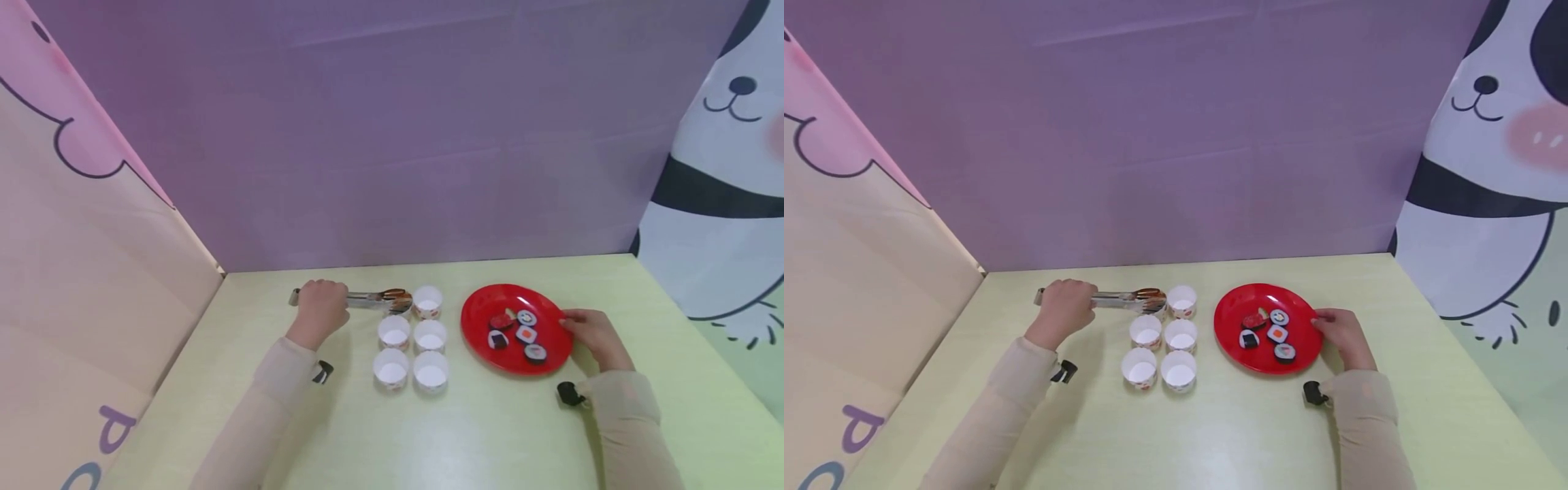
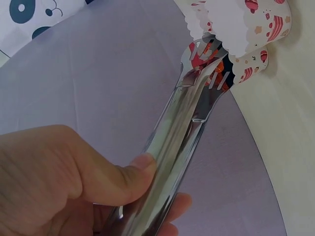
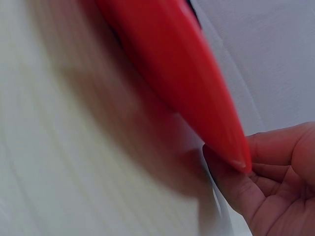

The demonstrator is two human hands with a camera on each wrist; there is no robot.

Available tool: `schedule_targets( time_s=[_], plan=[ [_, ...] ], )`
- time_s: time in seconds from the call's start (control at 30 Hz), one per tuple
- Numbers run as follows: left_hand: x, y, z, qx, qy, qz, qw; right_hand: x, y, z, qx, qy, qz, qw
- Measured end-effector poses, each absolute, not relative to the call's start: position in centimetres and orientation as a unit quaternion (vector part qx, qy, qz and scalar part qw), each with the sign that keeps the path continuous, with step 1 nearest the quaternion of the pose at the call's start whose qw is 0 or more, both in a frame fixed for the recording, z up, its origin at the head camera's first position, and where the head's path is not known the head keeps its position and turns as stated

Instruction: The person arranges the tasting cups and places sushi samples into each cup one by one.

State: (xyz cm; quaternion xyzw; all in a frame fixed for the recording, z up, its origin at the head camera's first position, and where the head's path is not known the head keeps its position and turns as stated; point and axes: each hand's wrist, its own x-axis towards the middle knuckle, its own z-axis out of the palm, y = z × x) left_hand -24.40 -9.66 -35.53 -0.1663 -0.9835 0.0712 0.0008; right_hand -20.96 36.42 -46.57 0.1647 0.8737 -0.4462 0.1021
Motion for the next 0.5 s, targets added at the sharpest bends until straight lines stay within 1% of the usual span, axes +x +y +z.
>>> schedule_targets(
  time_s=[0.5],
  plan=[
    [-24.62, -9.30, -35.28, -0.165, -0.983, 0.083, -0.009, -20.68, 36.37, -46.45, 0.154, 0.877, -0.444, 0.104]
  ],
)
